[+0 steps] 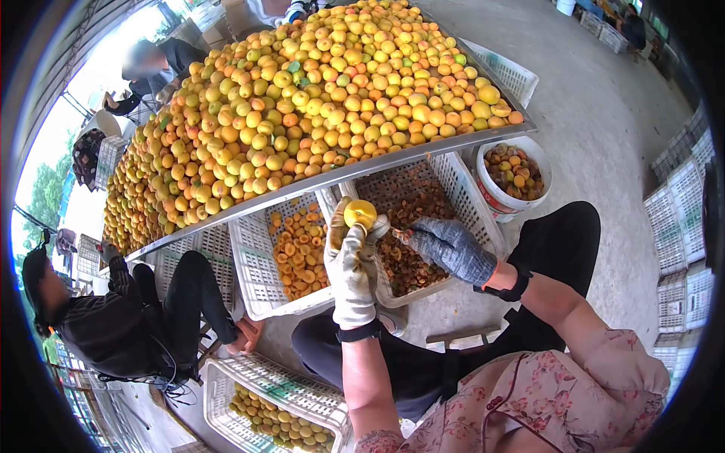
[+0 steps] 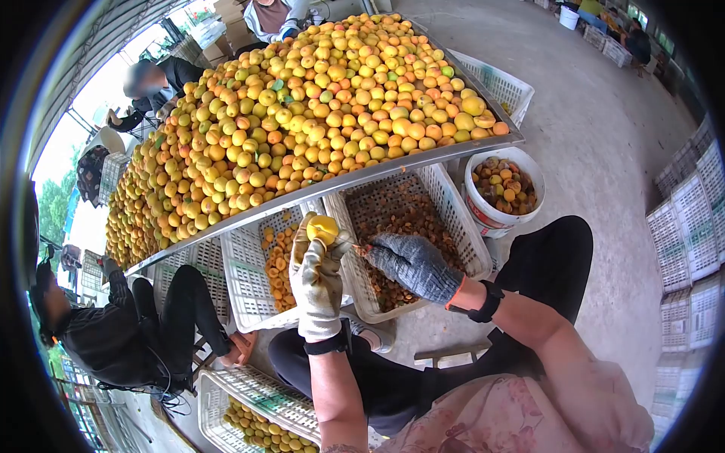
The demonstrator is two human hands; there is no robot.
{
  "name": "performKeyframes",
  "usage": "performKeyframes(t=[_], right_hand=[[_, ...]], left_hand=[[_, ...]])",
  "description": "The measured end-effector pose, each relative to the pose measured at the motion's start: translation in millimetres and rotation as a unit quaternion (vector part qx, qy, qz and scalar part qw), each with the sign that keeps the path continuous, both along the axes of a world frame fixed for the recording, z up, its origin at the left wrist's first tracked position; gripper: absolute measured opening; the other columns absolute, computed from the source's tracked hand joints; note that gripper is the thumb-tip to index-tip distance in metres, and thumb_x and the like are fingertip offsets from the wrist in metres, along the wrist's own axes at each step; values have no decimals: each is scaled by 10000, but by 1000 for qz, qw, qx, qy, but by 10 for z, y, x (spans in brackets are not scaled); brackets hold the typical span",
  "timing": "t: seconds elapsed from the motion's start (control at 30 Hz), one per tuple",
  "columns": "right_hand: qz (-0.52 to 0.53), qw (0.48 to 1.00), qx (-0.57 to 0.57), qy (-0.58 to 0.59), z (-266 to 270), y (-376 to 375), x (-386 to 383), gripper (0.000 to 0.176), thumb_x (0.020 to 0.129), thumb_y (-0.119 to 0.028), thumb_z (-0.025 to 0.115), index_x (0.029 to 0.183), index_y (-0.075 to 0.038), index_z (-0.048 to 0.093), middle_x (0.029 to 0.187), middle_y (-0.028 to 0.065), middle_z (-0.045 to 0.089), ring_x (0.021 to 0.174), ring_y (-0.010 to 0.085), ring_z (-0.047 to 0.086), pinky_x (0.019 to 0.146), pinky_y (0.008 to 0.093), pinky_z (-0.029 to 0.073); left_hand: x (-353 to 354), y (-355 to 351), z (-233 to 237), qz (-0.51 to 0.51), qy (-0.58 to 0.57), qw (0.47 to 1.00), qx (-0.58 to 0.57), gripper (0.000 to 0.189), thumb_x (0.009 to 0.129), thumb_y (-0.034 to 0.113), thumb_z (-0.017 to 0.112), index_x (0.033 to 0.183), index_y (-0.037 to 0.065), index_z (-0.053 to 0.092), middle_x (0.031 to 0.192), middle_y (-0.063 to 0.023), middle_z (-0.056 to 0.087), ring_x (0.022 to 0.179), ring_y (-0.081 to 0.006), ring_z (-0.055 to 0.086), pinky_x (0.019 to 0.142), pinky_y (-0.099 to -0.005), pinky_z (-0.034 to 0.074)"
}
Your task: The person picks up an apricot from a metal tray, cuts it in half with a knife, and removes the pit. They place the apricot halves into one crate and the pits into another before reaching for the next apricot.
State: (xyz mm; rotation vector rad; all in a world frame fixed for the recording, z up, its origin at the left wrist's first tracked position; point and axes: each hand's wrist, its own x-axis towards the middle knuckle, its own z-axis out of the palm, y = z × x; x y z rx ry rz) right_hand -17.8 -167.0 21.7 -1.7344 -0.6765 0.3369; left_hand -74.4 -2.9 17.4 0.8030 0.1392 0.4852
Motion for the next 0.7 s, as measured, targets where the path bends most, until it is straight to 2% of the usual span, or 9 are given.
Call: performKeyframes(t=[0.17,0.2,0.27,0.4,0.5,0.57,0.6,0.67,0.7], right_hand=[[-6,998,13,-59,-78,29,10,244,888,-205,612,952,31,621,675,104,615,577,138,566,541,289,452],[-6,998,12,-59,-37,28,7,244,888,-205,612,952,31,621,675,104,615,577,138,566,541,289,452],[15,994,-19,107,78,32,-3,226,889,-199,606,932,22,620,649,92,589,555,150,538,522,305,436],[34,996,64,53,-169,161,83,220,895,-203,584,923,12,619,644,112,569,561,196,529,533,329,424],[43,995,12,88,-173,248,136,241,901,-229,571,928,5,623,674,128,589,585,216,544,566,346,434],[41,996,39,65,-169,323,109,252,902,-247,560,927,-5,627,743,156,623,645,282,591,601,375,448],[16,999,29,-20,-163,344,89,250,900,-247,561,932,-8,627,776,166,630,683,310,603,609,388,456],[-19,982,4,-188,-190,367,88,252,895,-256,563,970,-26,631,827,183,640,767,360,611,629,418,475],[-18,983,4,-185,-189,361,71,252,895,-256,563,970,-26,631,827,183,640,767,360,611,629,418,475]], left_hand=[[-18,-15,-10,2,35,999,31,384,918,96,495,1264,-59,436,1090,-154,568,847,-230,632,786,-344,548],[-21,-34,-5,13,44,998,42,379,921,110,501,1254,-63,446,1069,-149,577,834,-220,633,776,-331,549],[-26,-59,-12,22,53,997,52,375,924,125,507,1243,-67,455,1049,-143,585,820,-209,634,765,-318,549],[-3,-115,-53,53,74,990,109,351,927,157,521,1205,-56,487,1023,-130,595,827,-199,634,750,-293,539],[25,-32,-97,61,77,985,141,347,938,222,515,1187,-18,487,1048,-130,588,882,-196,621,788,-298,511],[64,-34,-100,74,65,984,147,361,943,239,508,1195,-16,469,1066,-125,575,888,-180,605,826,-298,490],[83,-22,-115,75,66,984,147,361,943,239,508,1195,-16,469,1066,-125,575,888,-180,605,826,-298,490],[121,11,-220,79,7,993,91,368,944,271,508,1190,0,468,1052,-114,573,865,-174,594,843,-293,473],[145,5,-390,39,-84,996,10,389,962,327,463,1205,24,466,1055,-91,566,829,-144,576,781,-246,472]])
